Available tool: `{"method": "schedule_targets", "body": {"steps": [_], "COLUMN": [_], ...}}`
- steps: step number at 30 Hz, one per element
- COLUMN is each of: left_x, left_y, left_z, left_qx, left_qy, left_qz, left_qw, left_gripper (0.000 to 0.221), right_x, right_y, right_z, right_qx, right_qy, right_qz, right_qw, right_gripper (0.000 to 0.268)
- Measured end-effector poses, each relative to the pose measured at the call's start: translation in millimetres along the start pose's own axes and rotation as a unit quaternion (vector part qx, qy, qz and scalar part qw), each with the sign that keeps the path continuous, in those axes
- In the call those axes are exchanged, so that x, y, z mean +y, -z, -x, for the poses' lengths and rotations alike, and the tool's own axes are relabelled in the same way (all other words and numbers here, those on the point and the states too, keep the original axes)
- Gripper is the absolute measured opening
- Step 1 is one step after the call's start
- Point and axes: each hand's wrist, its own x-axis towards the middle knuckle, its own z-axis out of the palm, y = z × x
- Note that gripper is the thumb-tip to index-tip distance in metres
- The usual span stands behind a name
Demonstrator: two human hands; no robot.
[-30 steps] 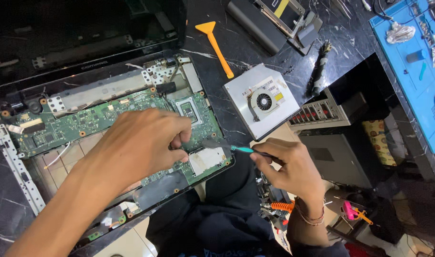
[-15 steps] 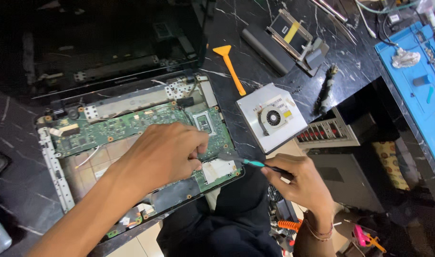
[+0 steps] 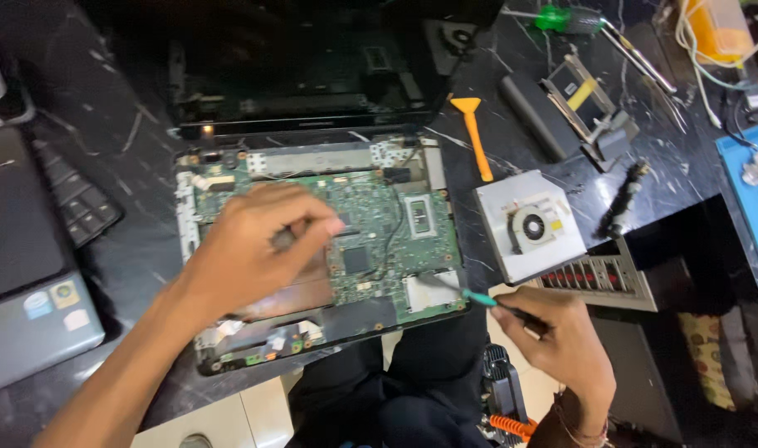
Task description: The person uses a small brush to clean dust and debris from the internal components of a disassembled laptop, including the motherboard, heat sink, and fan area. The person holds a small black component in their left hand while brushing it and the surrounding areas with their right hand.
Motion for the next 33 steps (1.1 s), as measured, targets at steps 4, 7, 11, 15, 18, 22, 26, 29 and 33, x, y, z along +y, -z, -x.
{"method": "schedule_targets", "body": {"steps": [4, 7, 11, 15, 18, 22, 26, 29, 33], "left_x": [5, 3, -6, -14, -18, -32, -37, -37, -38], "left_y": [16, 21, 24, 25, 26, 23, 21, 21, 21], "left_z": [6, 9, 16, 25, 24, 25, 27, 28, 29], "left_qx": [0.047, 0.084, 0.122, 0.155, 0.174, 0.192, 0.203, 0.206, 0.21], "left_qy": [0.051, 0.133, 0.119, 0.122, 0.134, 0.136, 0.127, 0.121, 0.115], "left_qz": [0.041, 0.1, 0.115, 0.144, 0.186, 0.238, 0.265, 0.27, 0.279], "left_qw": [0.997, 0.982, 0.979, 0.97, 0.958, 0.942, 0.934, 0.933, 0.93], "left_gripper": [0.032, 0.039, 0.041, 0.039, 0.039, 0.038, 0.039, 0.04, 0.04], "right_x": [-6, -9, -19, -10, -35, -60, -103, -113, -113], "right_y": [-9, -12, -11, -21, -27, -41, -43, -48, -58], "right_z": [2, 1, -2, -4, -17, -35, -59, -71, -77], "right_qx": [-0.041, -0.012, 0.011, 0.038, 0.012, 0.004, 0.008, 0.009, -0.011], "right_qy": [0.03, 0.008, -0.033, -0.041, -0.031, 0.044, 0.15, 0.202, 0.221], "right_qz": [-0.003, -0.012, -0.016, 0.012, -0.004, -0.021, -0.024, 0.007, 0.043], "right_qw": [0.999, 1.0, 0.999, 0.998, 0.999, 0.999, 0.988, 0.979, 0.974], "right_gripper": [0.021, 0.018, 0.013, 0.014, 0.021, 0.025, 0.019, 0.017, 0.022]}}
